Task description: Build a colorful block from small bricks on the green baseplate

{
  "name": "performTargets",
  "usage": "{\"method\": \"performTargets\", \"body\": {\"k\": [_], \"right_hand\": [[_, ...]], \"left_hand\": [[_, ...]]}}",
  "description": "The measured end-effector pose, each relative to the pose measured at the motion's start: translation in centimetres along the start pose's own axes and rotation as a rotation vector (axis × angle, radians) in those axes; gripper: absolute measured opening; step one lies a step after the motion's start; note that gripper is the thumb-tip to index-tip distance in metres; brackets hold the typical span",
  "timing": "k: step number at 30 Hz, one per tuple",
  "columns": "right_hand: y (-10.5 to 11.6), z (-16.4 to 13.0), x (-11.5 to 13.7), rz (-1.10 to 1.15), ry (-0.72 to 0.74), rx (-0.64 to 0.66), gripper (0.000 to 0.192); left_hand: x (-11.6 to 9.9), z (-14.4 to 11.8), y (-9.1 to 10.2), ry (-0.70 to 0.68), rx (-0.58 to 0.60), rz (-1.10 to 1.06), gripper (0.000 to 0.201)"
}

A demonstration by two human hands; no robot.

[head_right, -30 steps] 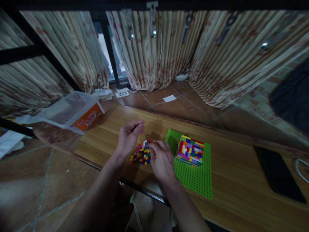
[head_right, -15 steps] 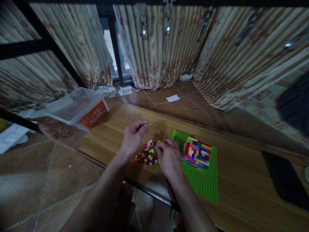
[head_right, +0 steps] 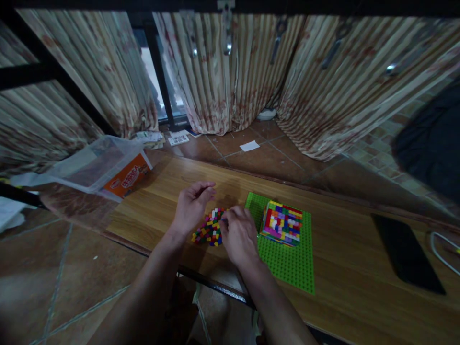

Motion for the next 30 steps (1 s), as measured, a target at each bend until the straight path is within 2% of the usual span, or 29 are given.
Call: {"method": "performTargets", "body": {"k": [3, 6, 9, 13, 17, 21, 26, 30], "right_hand": [[1.3, -0.4, 0.7, 0.150, 0.013, -0.092, 0.010], [3.5, -1.4, 0.6, 0.345, -0.049, -0.202, 0.014], [5.9, -2.6, -0.7, 0.474, -0.202, -0.330, 0.021], [8.9, -3.8, -3.8, 0.562, -0.393, -0.457, 0.029], [11.0, -4.5, -6.2, 0.466, -0.502, -0.454, 0.033], [11.6, -5.1, -7.2, 0.318, -0.504, -0.392, 0.033], [11.2, -5.1, -7.5, 0.214, -0.487, -0.324, 0.031], [11.1, -4.9, -7.2, 0.146, -0.495, -0.327, 0.032]], "left_hand": [[-0.3, 0.0, -0.1, 0.014, 0.005, -0.026, 0.021], [-0.4, 0.0, -0.3, 0.022, 0.024, -0.022, 0.022], [-0.4, -0.3, -0.7, 0.009, 0.064, 0.029, 0.022], [-0.5, -1.0, -2.0, -0.019, 0.125, 0.081, 0.022], [-0.8, -2.1, -4.2, -0.048, 0.228, 0.118, 0.020], [-1.0, -3.3, -6.0, -0.080, 0.331, 0.182, 0.022], [-1.1, -3.9, -7.0, -0.131, 0.376, 0.278, 0.023], [-1.2, -3.9, -7.1, -0.138, 0.391, 0.303, 0.023]]}}
Point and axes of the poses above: each hand's wrist, its own z-axis towards the middle knuckle, its own y-axis out of the back of the hand, x = y × z, the point moved 1 cm from there along z, towards the middle knuckle, and after that the axes turned 7 degrees about z, right-handed, at the moved point
